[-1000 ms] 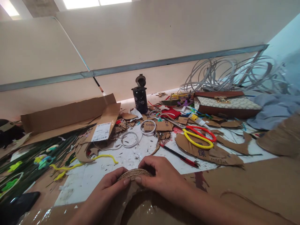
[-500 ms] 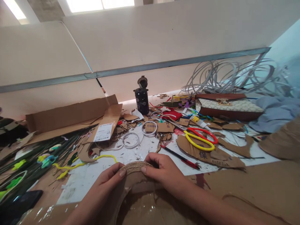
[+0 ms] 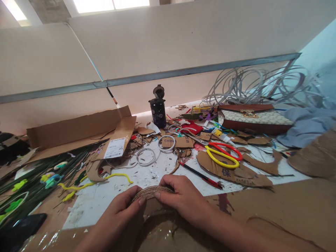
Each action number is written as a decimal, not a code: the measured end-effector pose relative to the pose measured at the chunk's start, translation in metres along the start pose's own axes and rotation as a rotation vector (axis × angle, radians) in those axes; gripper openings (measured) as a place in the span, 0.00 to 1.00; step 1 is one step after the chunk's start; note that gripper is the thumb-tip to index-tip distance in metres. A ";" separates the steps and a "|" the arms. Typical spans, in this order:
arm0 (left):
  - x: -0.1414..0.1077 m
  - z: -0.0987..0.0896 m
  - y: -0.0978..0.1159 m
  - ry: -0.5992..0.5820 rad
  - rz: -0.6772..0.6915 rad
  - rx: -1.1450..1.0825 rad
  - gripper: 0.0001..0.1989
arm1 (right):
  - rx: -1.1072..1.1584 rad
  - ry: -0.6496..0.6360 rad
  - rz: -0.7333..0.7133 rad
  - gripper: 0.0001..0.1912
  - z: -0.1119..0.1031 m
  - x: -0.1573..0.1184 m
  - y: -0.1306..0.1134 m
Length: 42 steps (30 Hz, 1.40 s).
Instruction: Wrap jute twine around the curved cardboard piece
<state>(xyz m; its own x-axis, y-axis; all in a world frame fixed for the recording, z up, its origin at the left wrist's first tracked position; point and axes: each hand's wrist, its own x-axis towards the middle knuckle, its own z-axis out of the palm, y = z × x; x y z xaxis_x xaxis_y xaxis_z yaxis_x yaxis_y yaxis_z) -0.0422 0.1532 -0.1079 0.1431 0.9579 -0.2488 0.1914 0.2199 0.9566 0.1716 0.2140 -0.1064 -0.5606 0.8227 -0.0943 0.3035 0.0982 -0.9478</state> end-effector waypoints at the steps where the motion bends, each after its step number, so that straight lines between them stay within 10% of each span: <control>1: -0.001 0.000 0.002 0.002 -0.007 0.001 0.15 | -0.008 0.000 -0.005 0.12 0.000 0.000 -0.001; 42: 0.002 0.011 0.003 -0.029 -0.135 -0.443 0.18 | 0.171 0.011 0.037 0.14 -0.003 0.003 0.003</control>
<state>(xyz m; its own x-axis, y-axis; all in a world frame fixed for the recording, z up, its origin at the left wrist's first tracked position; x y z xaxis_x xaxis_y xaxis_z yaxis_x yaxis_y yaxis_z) -0.0308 0.1541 -0.1072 0.1735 0.9112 -0.3737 -0.2224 0.4059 0.8864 0.1733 0.2187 -0.1085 -0.5423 0.8304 -0.1279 0.1881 -0.0284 -0.9817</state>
